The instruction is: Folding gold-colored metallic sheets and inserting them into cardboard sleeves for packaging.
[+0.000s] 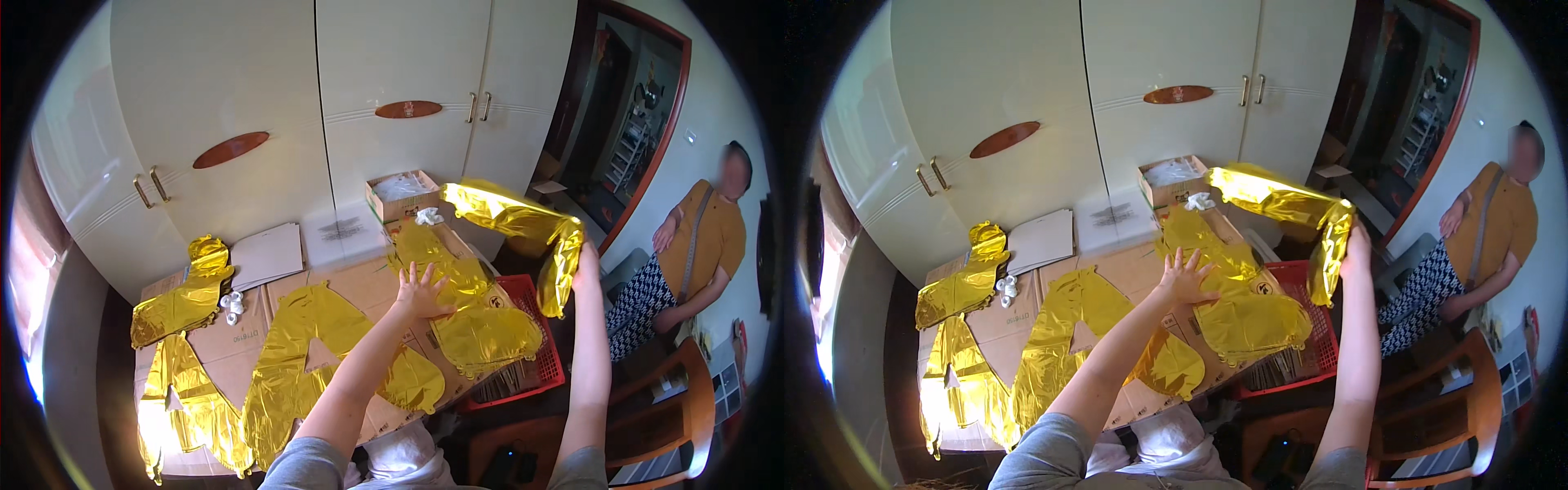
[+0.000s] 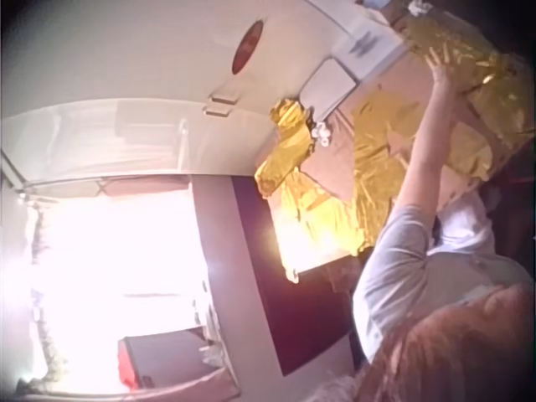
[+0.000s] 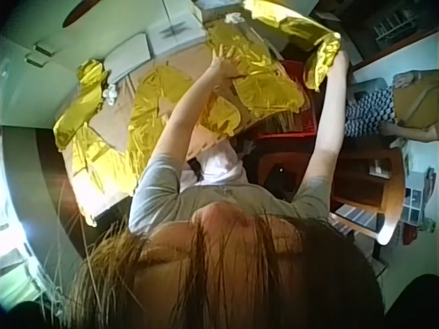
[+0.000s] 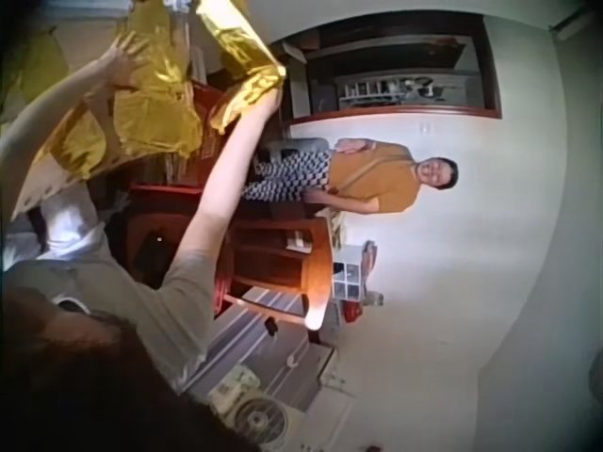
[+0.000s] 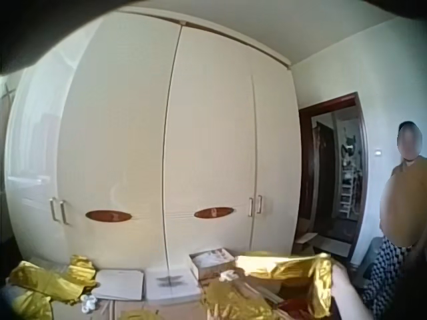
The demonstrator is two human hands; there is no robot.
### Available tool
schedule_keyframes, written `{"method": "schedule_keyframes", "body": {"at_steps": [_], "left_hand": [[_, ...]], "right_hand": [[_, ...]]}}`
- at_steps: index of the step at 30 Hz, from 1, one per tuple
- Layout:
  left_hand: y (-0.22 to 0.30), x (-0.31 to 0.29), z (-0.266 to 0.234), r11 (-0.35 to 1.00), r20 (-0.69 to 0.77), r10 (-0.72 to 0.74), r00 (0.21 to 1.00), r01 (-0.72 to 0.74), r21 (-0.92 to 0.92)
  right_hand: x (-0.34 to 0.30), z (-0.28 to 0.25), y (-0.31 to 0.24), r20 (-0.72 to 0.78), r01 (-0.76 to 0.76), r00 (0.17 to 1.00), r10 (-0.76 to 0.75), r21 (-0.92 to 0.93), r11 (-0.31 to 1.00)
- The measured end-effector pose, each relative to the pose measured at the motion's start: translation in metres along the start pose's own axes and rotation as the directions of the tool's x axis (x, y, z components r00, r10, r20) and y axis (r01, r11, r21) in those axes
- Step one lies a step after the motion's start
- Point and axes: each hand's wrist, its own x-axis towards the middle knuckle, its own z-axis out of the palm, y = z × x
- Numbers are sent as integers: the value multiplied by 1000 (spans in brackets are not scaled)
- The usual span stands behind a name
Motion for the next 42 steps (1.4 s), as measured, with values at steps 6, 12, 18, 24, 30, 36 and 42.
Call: {"method": "schedule_keyframes", "body": {"at_steps": [6, 12, 18, 24, 30, 36, 42], "left_hand": [[-24, 7, 6, 884, -125, -51, 991, -13, -467], [-5, -76, -70, -434, 303, 90, 949, 311, -845], [-45, -130, -45, 105, 73, -318, 945, 111, -988], [-100, -204, -31, 61, -7, -470, 883, 25, -998], [-166, -251, -6, 471, -148, -648, 747, 240, -849], [-167, -247, 3, 697, -413, -715, 564, 619, -361], [-149, -273, 3, 938, -365, -335, 869, 268, -222]], "right_hand": [[-82, 72, -6, 534, 671, 741, -407, -571, 473], [-216, 130, 50, 918, 943, 323, -230, -333, -3], [-316, 135, 137, 985, 986, 148, -94, -139, 93], [-363, 141, 153, 990, 986, 121, -71, -112, 125], [-396, 156, 180, 992, 959, 93, 86, -112, 262], [-391, 142, 186, 970, 962, 22, 242, -86, 258], [-322, 112, 181, 944, 920, 320, 83, -330, 210]]}}
